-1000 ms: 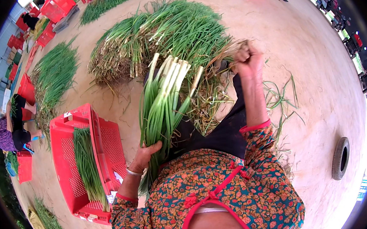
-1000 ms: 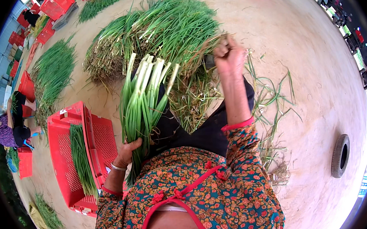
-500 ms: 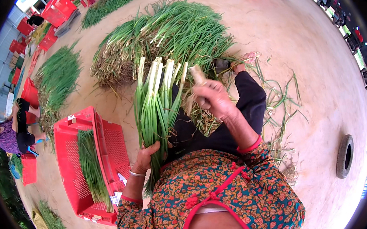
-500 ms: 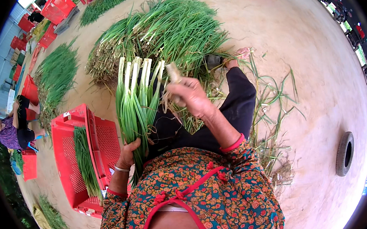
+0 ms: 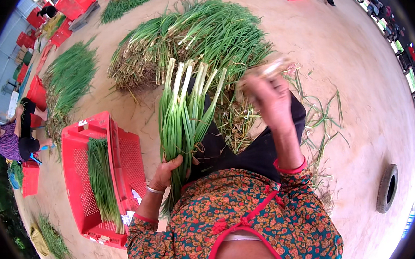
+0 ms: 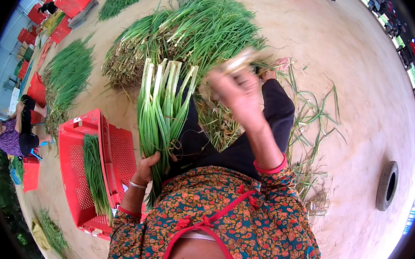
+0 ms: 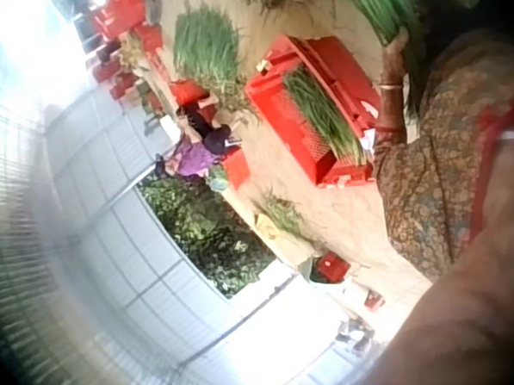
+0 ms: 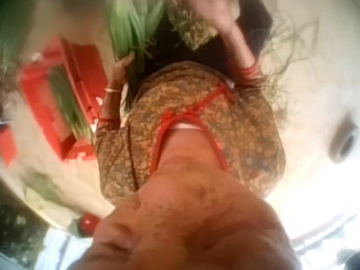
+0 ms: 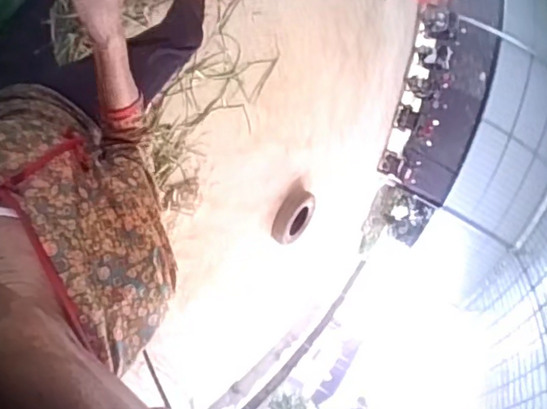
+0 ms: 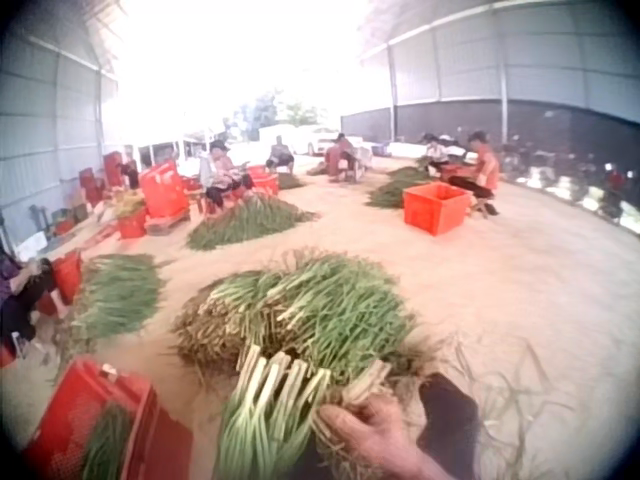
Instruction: The person sorts a bunch of scallions by hand, peeling off the outer skin from the bulbs and removing dry leaves before placing them into a red crate.
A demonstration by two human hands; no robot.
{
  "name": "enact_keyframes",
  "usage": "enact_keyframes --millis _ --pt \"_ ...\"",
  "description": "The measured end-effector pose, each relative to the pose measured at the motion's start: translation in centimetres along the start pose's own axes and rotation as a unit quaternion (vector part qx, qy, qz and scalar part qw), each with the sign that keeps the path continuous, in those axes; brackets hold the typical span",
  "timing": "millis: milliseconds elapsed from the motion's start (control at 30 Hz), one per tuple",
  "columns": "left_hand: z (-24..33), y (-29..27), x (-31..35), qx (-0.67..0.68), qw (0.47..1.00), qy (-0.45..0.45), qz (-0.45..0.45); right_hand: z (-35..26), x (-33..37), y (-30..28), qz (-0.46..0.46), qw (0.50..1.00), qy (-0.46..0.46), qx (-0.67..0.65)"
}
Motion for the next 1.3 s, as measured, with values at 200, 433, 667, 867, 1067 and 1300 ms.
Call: enact_keyframes --millis 200,433,667,867,1067,1300 --pt "0.2 0.7 0.4 0.012 1.000 0.001 -0.010 4.4 6.4 10.4 -0.288 0.882 -0.174 0.330" --pt "1.1 1.3 0.2 -0.030 0.999 0.043 0.011 4.4 8.1 9.1 -0.340 0.874 0.239 -0.253" --pt "0.7 1.0 0.1 -0.049 0.998 0.021 0.017 1.3 3.3 6.7 -0.181 0.776 0.165 -0.581" --pt "-0.8 -0.5 -0.7 -0.060 0.997 0.021 0.033 -5.6 -1.5 -1.4 -0.143 0.759 -0.076 -0.630" --pt "0.9 1.6 -0.1 -0.008 0.999 0.001 -0.034 -5.0 -2.4 -1.6 0.065 0.898 -0.056 -0.431" --pt "0.6 1.4 -0.2 -0.036 0.999 0.015 -0.007 2.6 0.9 9.9 -0.222 0.964 -0.005 0.146"
Point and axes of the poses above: each hand's wrist, its own x-axis away from the middle knuckle, its own y-axis out of the palm, z = x × y, the point moved 10 cm from there along -x, towards the middle knuckle, and after that the axes turned 10 degrees about -y, right-handed, at the moved point
